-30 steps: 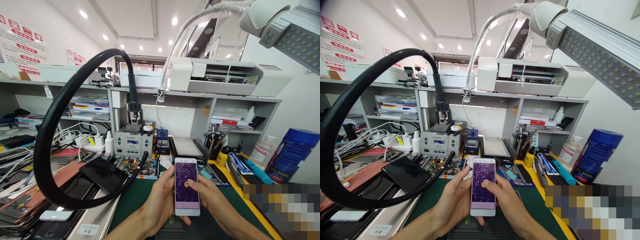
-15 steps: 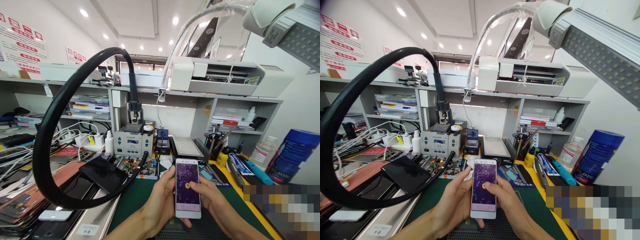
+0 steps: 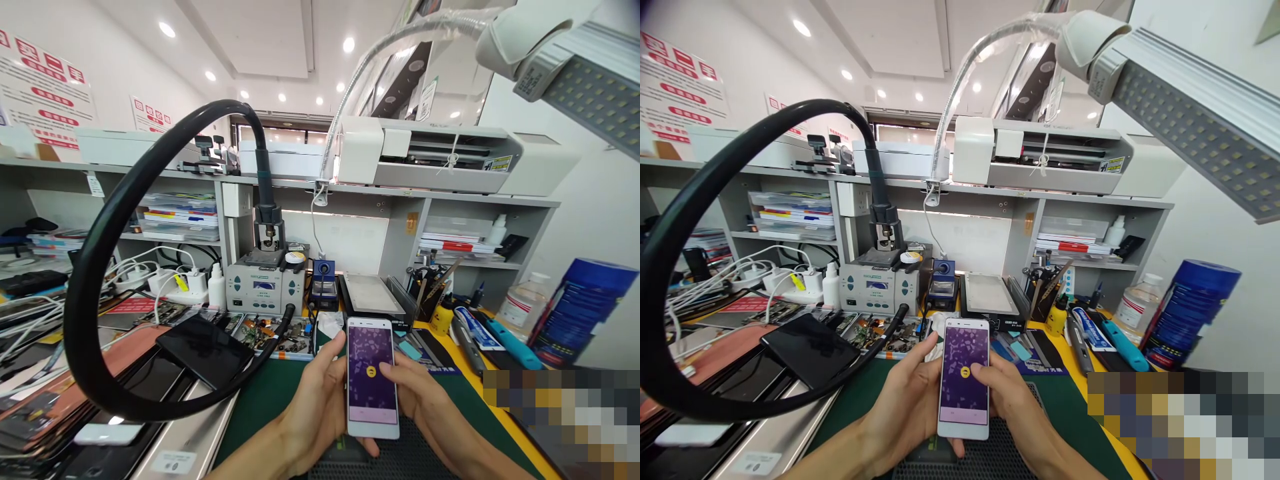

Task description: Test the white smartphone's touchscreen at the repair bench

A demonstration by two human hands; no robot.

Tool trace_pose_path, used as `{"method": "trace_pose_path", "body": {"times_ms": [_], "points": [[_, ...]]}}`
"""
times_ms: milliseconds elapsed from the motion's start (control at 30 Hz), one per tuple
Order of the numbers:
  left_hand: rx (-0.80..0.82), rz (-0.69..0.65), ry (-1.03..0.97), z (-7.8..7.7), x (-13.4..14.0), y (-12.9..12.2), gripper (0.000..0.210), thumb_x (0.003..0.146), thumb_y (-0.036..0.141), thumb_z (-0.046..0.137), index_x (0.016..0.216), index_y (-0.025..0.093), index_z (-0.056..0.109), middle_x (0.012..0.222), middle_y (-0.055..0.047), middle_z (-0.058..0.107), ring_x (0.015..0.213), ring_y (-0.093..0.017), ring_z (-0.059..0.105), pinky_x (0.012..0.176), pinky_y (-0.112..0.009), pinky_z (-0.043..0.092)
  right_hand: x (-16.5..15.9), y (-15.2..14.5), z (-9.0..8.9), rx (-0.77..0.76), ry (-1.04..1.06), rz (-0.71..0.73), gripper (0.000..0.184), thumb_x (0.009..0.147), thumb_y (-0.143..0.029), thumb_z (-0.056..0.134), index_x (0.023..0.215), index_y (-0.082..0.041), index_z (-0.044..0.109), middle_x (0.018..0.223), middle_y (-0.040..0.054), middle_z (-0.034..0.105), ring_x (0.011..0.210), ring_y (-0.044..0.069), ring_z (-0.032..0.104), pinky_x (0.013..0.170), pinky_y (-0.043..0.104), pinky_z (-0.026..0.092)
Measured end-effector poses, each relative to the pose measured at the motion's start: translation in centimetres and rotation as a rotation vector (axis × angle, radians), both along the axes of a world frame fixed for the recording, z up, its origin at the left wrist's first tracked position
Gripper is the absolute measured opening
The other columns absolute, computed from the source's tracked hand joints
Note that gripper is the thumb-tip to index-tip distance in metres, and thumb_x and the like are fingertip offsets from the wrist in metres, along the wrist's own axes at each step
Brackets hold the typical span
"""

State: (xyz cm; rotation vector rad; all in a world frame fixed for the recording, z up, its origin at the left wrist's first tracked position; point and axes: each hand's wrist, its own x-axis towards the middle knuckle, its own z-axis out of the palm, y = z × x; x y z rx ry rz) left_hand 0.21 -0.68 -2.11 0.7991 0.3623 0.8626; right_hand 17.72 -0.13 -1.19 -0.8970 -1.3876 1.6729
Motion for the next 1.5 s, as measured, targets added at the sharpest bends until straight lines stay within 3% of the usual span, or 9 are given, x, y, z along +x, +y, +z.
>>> {"method": "trace_pose_path", "body": {"times_ms": [133,433,567,833,1133,1367,1500], "points": [[-0.001,0.004,0.005,-0.1,0.1,0.0,0.073,0.094,0.069,0.033,0.127,0.013,0.065,0.099,-0.017,0.068,0.076,-0.024,0.064,0.055,-0.032,0.054,-0.1,0.2,0.0,0.001,-0.003,0.004,0.030,0.097,-0.046,0.050,0.110,-0.021,0.062,0.093,0.0044,0.073,0.079,0.025,0.068,0.074,0.040,0.047],[0.002,0.005,0.024,-0.3,0.1,0.0,0.074,0.093,0.070,0.034,0.122,0.011,0.068,0.093,-0.016,0.067,0.075,-0.024,0.064,0.057,-0.033,0.054,-0.3,-0.4,1.3,-0.042,-0.066,-0.019,0.040,0.096,-0.051,0.051,0.119,-0.021,0.064,0.098,0.0060,0.075,0.088,0.027,0.069,0.076,0.038,0.047],[0.006,0.007,0.035,-0.3,0.1,-0.1,0.073,0.093,0.070,0.035,0.123,0.012,0.068,0.092,-0.015,0.067,0.075,-0.024,0.064,0.057,-0.033,0.054,-0.3,-0.4,1.1,-0.059,-0.062,-0.035,0.041,0.095,-0.052,0.052,0.121,-0.021,0.063,0.097,0.0062,0.075,0.086,0.027,0.069,0.075,0.039,0.047],[0.015,0.009,0.074,-0.1,0.2,-0.2,0.073,0.093,0.070,0.036,0.126,0.013,0.067,0.099,-0.016,0.066,0.081,-0.025,0.064,0.057,-0.032,0.053,-0.2,-0.1,0.6,-0.051,-0.085,-0.049,0.044,0.091,-0.061,0.052,0.091,-0.019,0.066,0.080,0.0064,0.075,0.075,0.026,0.068,0.077,0.041,0.048],[0.074,0.043,0.150,0.3,0.5,-0.6,0.071,0.093,0.069,0.038,0.132,0.016,0.064,0.111,-0.017,0.063,0.086,-0.025,0.063,0.056,-0.028,0.051,-0.5,-0.4,1.9,-0.078,-0.115,-0.093,0.057,0.086,-0.067,0.056,0.114,-0.019,0.069,0.088,0.0073,0.077,0.084,0.027,0.069,0.077,0.038,0.047],[0.125,0.039,0.195,0.6,0.7,-1.0,0.069,0.096,0.066,0.033,0.136,0.018,0.061,0.116,-0.016,0.062,0.090,-0.023,0.061,0.059,-0.026,0.052,-0.3,-0.2,1.6,-0.066,-0.183,-0.092,0.057,0.089,-0.072,0.048,0.091,-0.019,0.070,0.086,0.0079,0.076,0.080,0.026,0.068,0.079,0.039,0.047],[0.146,0.041,0.189,0.6,0.8,-1.0,0.066,0.097,0.063,0.033,0.135,0.016,0.062,0.112,-0.016,0.062,0.089,-0.021,0.059,0.058,-0.023,0.051,-0.4,-0.4,2.1,-0.073,-0.200,-0.113,0.057,0.088,-0.071,0.051,0.100,-0.019,0.072,0.088,0.0067,0.076,0.085,0.026,0.067,0.082,0.039,0.046]]}}
